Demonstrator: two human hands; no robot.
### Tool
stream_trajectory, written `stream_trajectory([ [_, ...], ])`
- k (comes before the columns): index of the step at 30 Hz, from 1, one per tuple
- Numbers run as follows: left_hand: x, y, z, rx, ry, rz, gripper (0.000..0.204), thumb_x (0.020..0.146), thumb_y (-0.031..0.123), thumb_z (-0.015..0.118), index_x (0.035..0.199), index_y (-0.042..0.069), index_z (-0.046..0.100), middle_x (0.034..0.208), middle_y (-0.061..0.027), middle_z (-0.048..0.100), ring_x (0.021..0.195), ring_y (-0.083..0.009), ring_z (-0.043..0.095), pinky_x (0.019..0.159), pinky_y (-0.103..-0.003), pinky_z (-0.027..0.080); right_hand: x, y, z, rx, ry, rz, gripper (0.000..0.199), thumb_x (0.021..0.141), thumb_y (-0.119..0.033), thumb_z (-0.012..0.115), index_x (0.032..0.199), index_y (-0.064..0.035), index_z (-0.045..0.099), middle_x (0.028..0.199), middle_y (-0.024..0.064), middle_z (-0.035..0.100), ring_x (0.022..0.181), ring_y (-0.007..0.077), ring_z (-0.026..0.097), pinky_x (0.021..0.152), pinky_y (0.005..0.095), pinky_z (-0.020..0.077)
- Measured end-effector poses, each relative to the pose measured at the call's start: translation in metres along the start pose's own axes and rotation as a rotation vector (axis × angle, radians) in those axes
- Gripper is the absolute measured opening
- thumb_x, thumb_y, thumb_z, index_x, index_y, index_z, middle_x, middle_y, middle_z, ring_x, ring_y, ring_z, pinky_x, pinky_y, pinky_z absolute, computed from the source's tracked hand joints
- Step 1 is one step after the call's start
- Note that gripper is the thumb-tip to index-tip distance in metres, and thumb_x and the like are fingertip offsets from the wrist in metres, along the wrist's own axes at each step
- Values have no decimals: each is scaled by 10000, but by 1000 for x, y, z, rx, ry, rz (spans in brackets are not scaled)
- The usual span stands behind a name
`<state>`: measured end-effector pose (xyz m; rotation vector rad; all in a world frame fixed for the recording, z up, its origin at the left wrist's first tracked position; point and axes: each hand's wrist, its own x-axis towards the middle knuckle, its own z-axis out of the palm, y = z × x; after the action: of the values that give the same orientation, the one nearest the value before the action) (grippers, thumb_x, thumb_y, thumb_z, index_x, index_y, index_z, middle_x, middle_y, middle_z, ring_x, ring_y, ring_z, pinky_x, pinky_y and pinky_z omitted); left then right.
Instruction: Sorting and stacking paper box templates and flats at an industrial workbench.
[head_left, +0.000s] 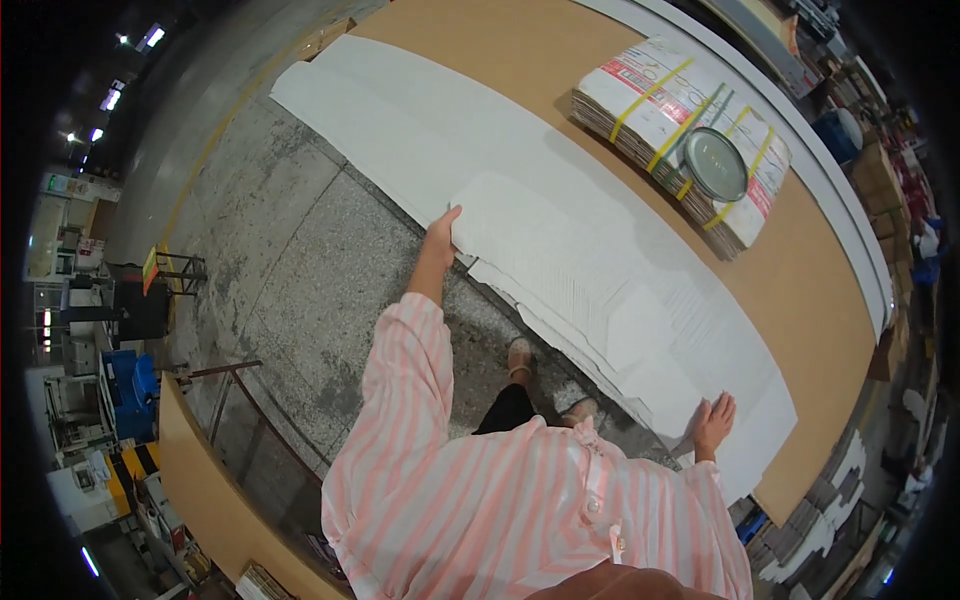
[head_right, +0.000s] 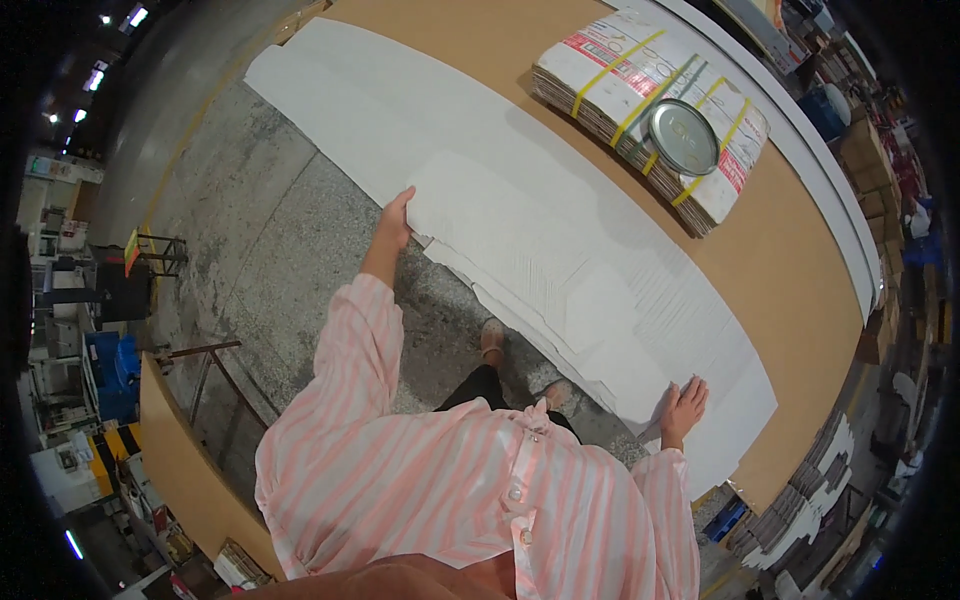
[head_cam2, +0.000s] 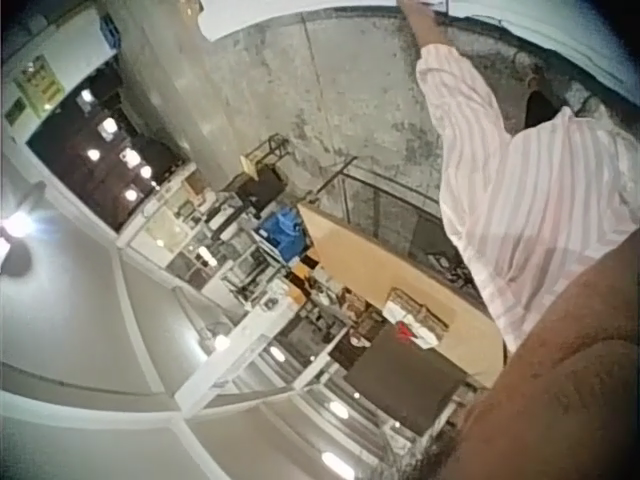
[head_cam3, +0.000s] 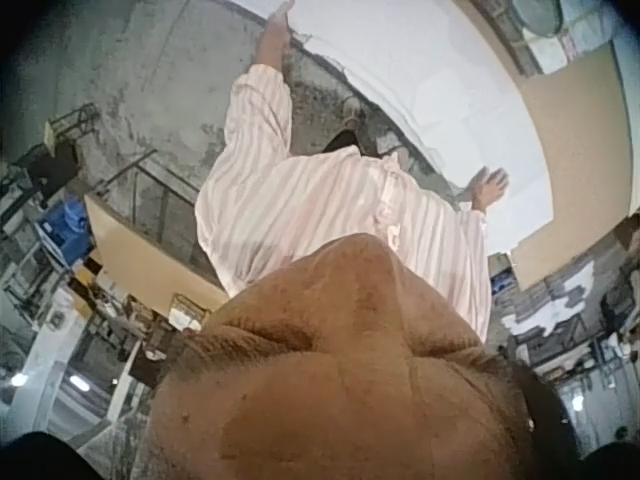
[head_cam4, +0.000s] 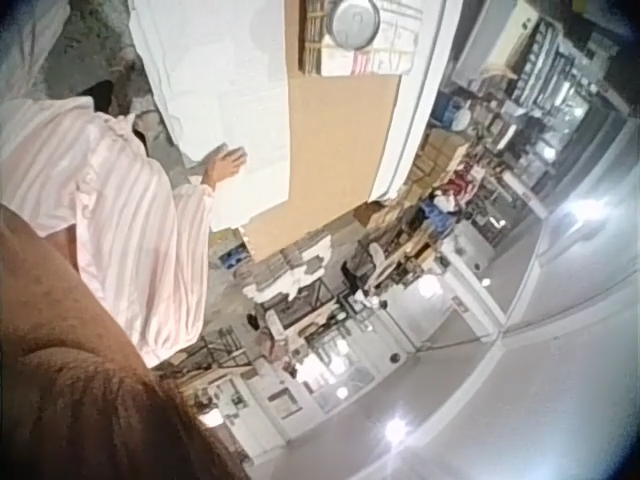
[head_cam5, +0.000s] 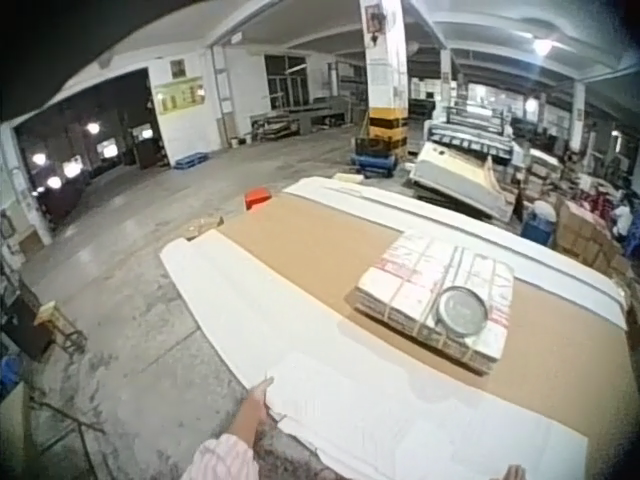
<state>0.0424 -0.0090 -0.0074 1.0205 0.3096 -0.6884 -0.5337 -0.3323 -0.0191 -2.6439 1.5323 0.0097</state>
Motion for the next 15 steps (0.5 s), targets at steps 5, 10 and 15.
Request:
stream_trajectory([
  [5, 62, 25, -20, 300, -149, -51, 358, 807, 199, 562, 1065, -43, 509, 1000, -140, 588, 901, -251, 581, 778, -378, 473, 3, -7, 2, -5, -13, 36, 551, 877, -415, 395, 1298, -63, 341, 1360, 169, 289, 1265, 327, 242, 1027, 414, 186],
  [10, 82, 24, -37, 122, -126, -232, 308, 815, 220, 548, 1014, -14, 543, 929, -115, 614, 841, -226, 598, 758, -355, 482, 9, -23, 2, 25, 79, 53, 513, 840, -356, 464, 1241, -40, 409, 1306, 199, 350, 1208, 348, 319, 992, 439, 246],
  [15, 84, 39, -38, 105, -263, -350, 333, 853, 250, 444, 1051, 2, 544, 998, -112, 609, 904, -241, 589, 825, -377, 466, 17, -44, 0, 30, 25, 112, 512, 820, -369, 489, 1235, -78, 418, 1314, 171, 345, 1217, 326, 308, 977, 453, 243],
])
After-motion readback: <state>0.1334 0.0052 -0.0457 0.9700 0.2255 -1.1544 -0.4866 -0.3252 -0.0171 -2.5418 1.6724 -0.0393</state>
